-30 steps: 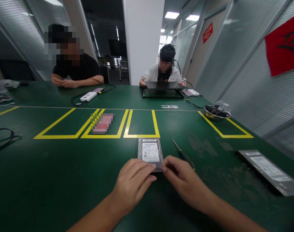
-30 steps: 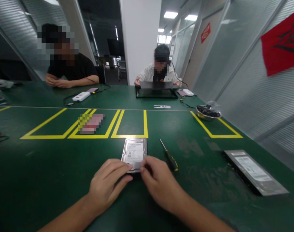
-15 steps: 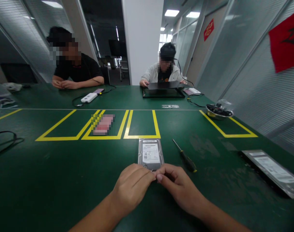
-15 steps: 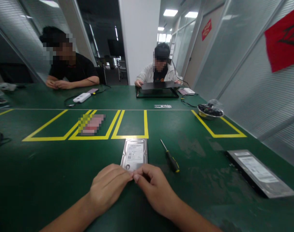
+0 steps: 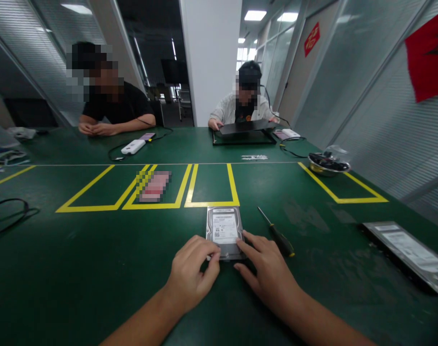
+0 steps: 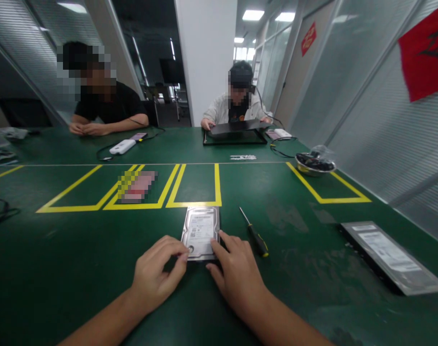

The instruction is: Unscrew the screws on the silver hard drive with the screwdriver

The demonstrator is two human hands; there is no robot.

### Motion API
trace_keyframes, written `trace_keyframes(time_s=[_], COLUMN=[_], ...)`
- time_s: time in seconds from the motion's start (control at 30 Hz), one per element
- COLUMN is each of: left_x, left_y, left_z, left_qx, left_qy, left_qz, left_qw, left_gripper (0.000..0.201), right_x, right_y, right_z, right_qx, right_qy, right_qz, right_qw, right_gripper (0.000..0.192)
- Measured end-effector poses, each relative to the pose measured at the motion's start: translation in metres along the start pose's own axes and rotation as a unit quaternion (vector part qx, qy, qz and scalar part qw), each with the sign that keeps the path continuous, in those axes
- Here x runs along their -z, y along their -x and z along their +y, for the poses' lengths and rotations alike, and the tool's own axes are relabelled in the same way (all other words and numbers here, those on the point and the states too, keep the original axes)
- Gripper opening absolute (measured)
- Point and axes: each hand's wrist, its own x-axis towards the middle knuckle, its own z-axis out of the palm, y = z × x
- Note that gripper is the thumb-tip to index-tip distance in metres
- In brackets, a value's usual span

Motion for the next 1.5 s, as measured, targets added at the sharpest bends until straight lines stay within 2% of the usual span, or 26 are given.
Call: trace_keyframes(time_s=[0.2, 0.33, 0.77, 0.93, 1.37, 1.5], left_x=[-0.001, 0.000, -0.004, -0.003, -0.010, -0.016], left_y=[0.001, 0.001, 0.001, 0.003, -0.002, 0.000], left_z=[-0.002, -0.003, 0.005, 0.004, 0.016, 0.021], left_qx=[0.033, 0.039, -0.022, -0.013, 0.061, 0.082], left_qy=[-0.002, -0.011, 0.009, -0.007, -0.164, -0.187], left_qz=[-0.011, -0.013, -0.019, -0.035, -0.079, -0.065], left_qw=[0.999, 0.999, 1.000, 0.999, 0.981, 0.977], left_gripper=[0.014, 0.010, 0.013, 0.015, 0.011, 0.010], right_x=[-0.010, -0.012, -0.014, -0.015, -0.013, -0.012], right_y=[0.000, -0.003, -0.015, -0.015, -0.014, -0.014], right_z=[0.008, 0.008, 0.002, 0.002, 0.004, 0.003], right_qx=[0.015, 0.014, 0.057, 0.067, 0.077, 0.072], right_qy=[-0.054, -0.081, -0.082, -0.098, -0.103, -0.109], right_qz=[0.040, 0.032, 0.032, 0.026, -0.006, -0.013], right_qw=[0.998, 0.996, 0.995, 0.993, 0.992, 0.991], right_gripper=[0.042, 0.041, 0.041, 0.040, 0.040, 0.040])
